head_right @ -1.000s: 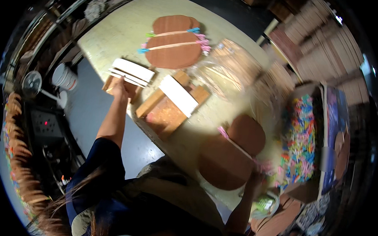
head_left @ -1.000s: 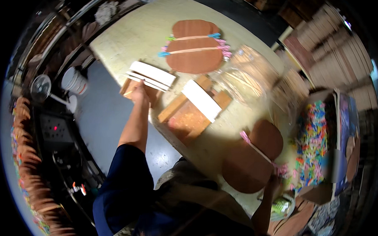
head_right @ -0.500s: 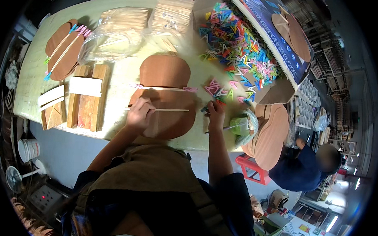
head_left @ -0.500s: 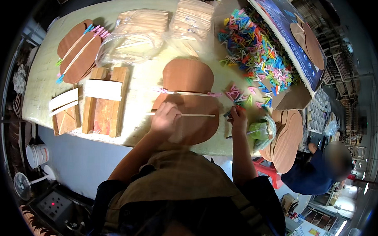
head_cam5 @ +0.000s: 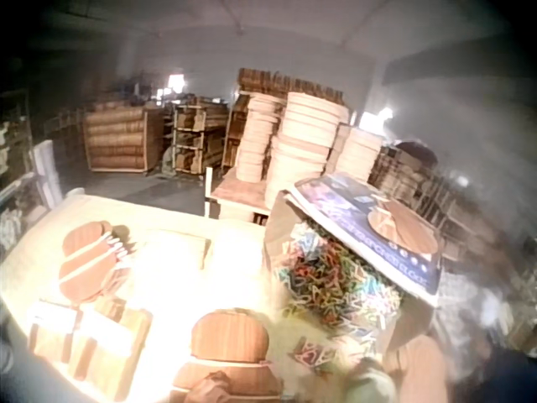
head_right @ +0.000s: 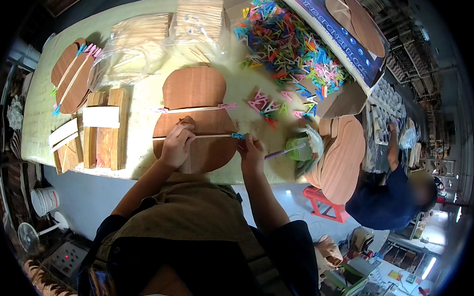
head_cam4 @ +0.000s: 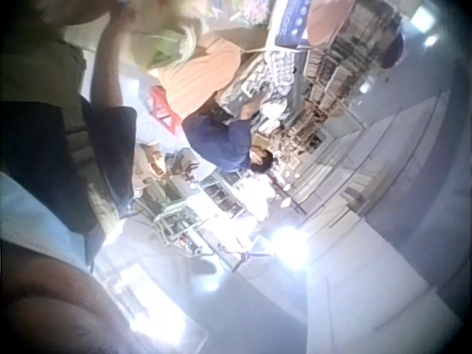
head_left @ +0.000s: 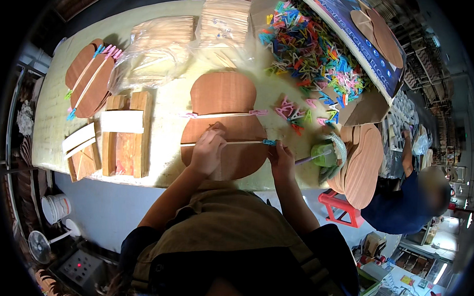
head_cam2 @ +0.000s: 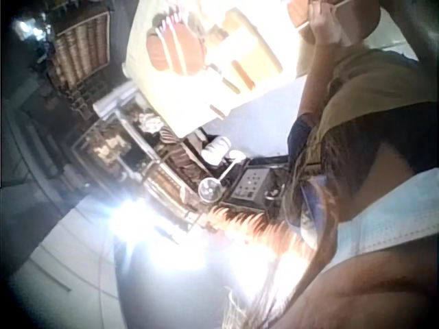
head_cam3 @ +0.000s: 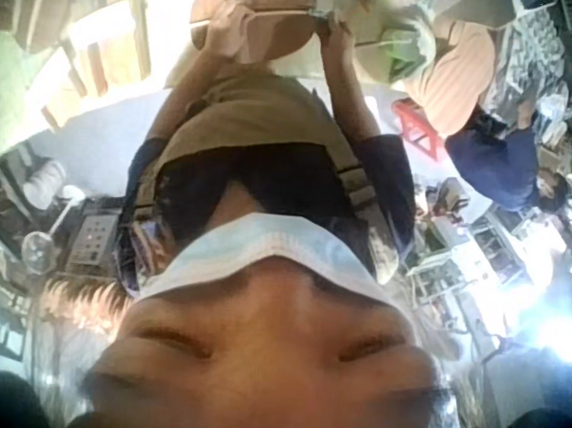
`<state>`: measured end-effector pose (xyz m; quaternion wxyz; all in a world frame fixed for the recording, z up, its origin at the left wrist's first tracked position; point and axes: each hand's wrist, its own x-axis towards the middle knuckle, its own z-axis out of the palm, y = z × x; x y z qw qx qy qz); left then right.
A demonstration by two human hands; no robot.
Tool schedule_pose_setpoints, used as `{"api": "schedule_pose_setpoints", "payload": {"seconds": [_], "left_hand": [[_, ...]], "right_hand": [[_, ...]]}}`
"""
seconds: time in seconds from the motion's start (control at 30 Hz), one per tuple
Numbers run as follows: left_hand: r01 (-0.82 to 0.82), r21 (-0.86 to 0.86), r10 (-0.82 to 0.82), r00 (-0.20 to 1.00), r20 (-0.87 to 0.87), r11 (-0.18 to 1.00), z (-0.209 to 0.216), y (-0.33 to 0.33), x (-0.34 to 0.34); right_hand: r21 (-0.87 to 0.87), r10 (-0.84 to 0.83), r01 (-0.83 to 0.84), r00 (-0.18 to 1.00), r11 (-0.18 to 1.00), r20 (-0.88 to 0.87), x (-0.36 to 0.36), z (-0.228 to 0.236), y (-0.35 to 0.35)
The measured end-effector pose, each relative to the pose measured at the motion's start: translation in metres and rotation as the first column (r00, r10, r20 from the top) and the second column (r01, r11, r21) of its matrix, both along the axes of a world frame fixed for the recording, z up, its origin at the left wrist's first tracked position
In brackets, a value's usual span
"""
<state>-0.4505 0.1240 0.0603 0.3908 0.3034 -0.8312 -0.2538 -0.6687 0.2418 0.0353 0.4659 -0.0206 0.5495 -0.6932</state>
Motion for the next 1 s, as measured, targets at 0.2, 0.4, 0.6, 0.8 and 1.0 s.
{"api": "schedule_pose_setpoints", "payload": {"seconds": [0.2, 0.4, 0.6, 0.8, 1.0], "left_hand": [[0.006, 0.009, -0.005, 0.999, -0.037, 1.0, -0.001, 0.001, 0.001], [0.013, 0.013, -0.013, 1.0, 0.0, 1.0, -0.002, -0.001, 0.002], [0.016, 0.019, -0.016, 1.0, -0.018, 1.0, -0.004, -0.001, 0.003], [0.02, 0.015, -0.02, 0.999, -0.048, 1.0, -0.004, 0.0, 0.005], [0.013, -0.028, -0.014, 0.999, -0.039, 1.0, 0.0, -0.001, 0.007]], "right_hand": [[0.497, 0.44, -0.126, 0.678, 0.858, -0.589, -0.043, 0.019, -0.041], [0.706, 0.766, 0.396, 0.009, 0.587, -0.642, -0.068, -0.006, -0.124], [0.836, 0.862, 0.254, 0.016, 0.487, -0.507, -0.074, 0.006, -0.142], [0.153, 0.191, -0.352, 0.077, 0.923, -0.979, -0.023, 0.042, -0.16], [0.158, -0.047, -0.539, -0.347, 0.827, -0.937, 0.043, 0.045, -0.19]]}}
